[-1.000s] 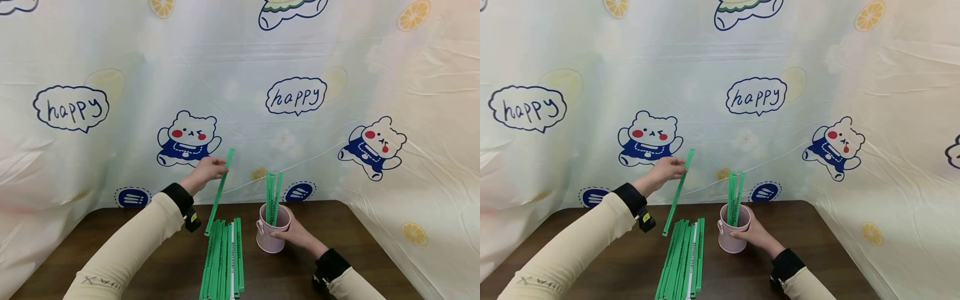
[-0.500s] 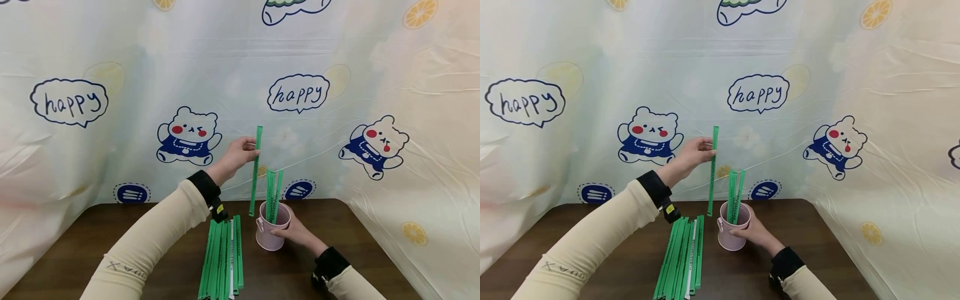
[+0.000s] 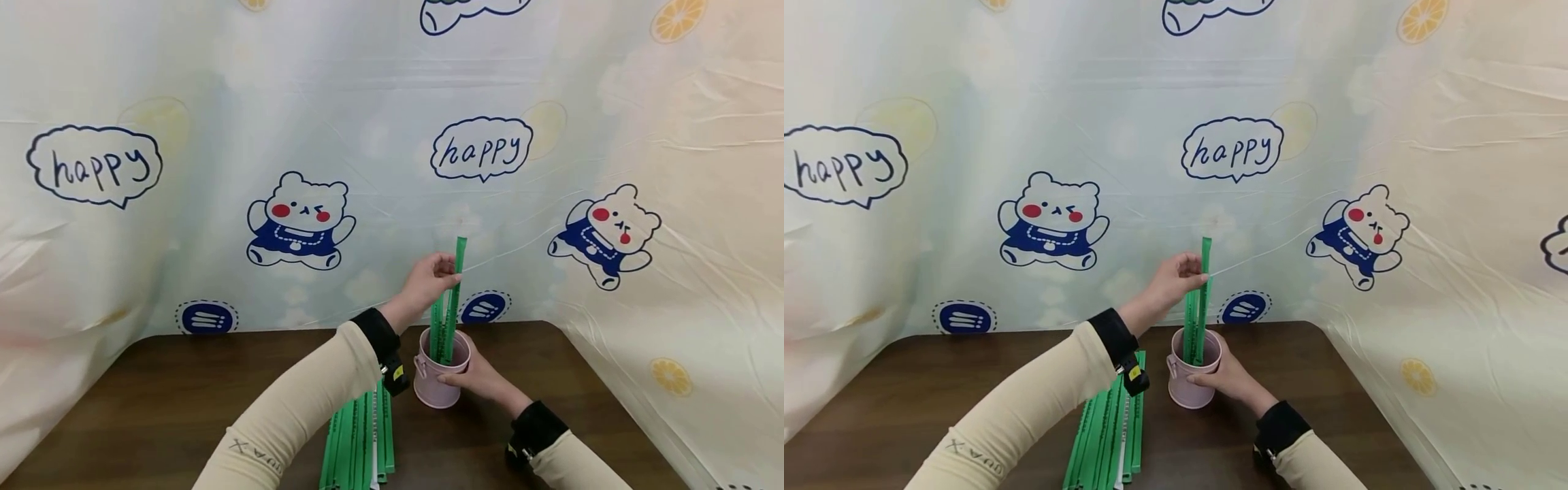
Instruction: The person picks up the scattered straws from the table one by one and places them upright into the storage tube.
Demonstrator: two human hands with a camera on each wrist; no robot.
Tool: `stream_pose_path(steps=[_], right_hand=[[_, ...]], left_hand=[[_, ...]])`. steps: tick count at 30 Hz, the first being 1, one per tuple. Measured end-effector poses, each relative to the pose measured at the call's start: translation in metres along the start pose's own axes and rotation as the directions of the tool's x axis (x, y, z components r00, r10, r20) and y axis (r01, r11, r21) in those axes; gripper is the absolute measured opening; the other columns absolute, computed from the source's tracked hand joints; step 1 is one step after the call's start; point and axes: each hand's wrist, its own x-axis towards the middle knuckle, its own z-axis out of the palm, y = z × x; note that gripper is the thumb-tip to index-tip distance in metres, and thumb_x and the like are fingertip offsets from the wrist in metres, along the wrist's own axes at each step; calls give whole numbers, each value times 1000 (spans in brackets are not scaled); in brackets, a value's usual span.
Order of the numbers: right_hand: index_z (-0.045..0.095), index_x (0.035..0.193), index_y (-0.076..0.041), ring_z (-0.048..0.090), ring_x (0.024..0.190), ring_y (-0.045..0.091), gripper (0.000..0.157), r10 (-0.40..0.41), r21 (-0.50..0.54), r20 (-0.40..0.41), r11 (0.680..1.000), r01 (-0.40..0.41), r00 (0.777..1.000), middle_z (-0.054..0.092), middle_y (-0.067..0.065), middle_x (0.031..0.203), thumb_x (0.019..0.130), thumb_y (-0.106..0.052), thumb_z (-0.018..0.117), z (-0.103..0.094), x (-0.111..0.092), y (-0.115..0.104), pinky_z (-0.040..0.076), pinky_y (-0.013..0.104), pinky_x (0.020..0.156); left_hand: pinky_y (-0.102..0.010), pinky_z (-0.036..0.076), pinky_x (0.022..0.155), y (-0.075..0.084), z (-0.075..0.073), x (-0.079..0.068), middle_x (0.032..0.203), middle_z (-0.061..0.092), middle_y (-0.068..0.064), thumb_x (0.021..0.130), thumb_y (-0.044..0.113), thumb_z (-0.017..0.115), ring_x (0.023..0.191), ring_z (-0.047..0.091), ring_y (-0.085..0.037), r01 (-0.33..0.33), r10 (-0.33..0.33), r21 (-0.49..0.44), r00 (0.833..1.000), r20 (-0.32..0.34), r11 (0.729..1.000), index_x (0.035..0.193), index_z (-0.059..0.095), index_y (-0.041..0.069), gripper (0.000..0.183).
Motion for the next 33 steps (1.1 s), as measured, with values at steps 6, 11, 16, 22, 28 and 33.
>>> stream_pose_path(steps=[6, 11, 16, 22, 28, 33], right_hand=[[11, 157, 3, 46, 136, 44, 102, 17, -3, 10, 1000, -17, 1000, 35, 32, 153, 88, -22, 81, 0, 1, 0, 45, 55, 112], [9, 158, 4, 46, 136, 45, 103, 32, -9, 12, 999, -32, 999, 35, 33, 153, 88, -22, 81, 1, -1, -2, 45, 56, 112], [11, 157, 4, 48, 134, 42, 102, 32, -26, 6, 999, -32, 999, 37, 31, 151, 87, -23, 81, 1, -2, -3, 48, 46, 110], [10, 158, 4, 48, 134, 40, 102, 43, -45, -9, 998, -43, 999, 36, 31, 151, 88, -21, 80, 1, 0, -3, 47, 37, 107], [9, 158, 3, 45, 136, 41, 104, 62, -33, -4, 998, -62, 998, 33, 30, 154, 88, -23, 81, 1, 0, -4, 44, 49, 112], [9, 158, 3, 45, 136, 42, 105, 55, -28, -7, 998, -55, 998, 33, 30, 154, 88, -25, 81, 1, 0, -3, 43, 52, 113]], left_hand=[[-43, 54, 101, -27, 13, -2, 124, 66, -24, 101, 3, 61, 113, 63, -34, 41, -40, -22, 999, 22, 999, 131, 59, -2, 31], [-45, 54, 103, -47, 21, -5, 127, 65, -24, 100, 4, 62, 118, 63, -35, 96, -95, -20, 995, 38, 995, 134, 58, -2, 35], [-44, 55, 102, -62, 28, -6, 128, 65, -23, 100, 6, 63, 120, 62, -36, 130, -129, -14, 990, 51, 991, 135, 58, -1, 36], [-39, 57, 91, -73, 35, -6, 122, 66, -23, 100, 3, 61, 108, 65, -31, 142, -141, -41, 990, 29, 989, 128, 61, -3, 28], [-30, 53, 82, -77, 38, -5, 117, 65, -22, 101, 0, 57, 101, 64, -27, 142, -143, -54, 989, -23, 988, 125, 61, -3, 25], [-33, 54, 81, -77, 39, -4, 115, 66, -21, 101, 0, 57, 98, 63, -25, 145, -147, -54, 988, -41, 988, 124, 63, -2, 24]])
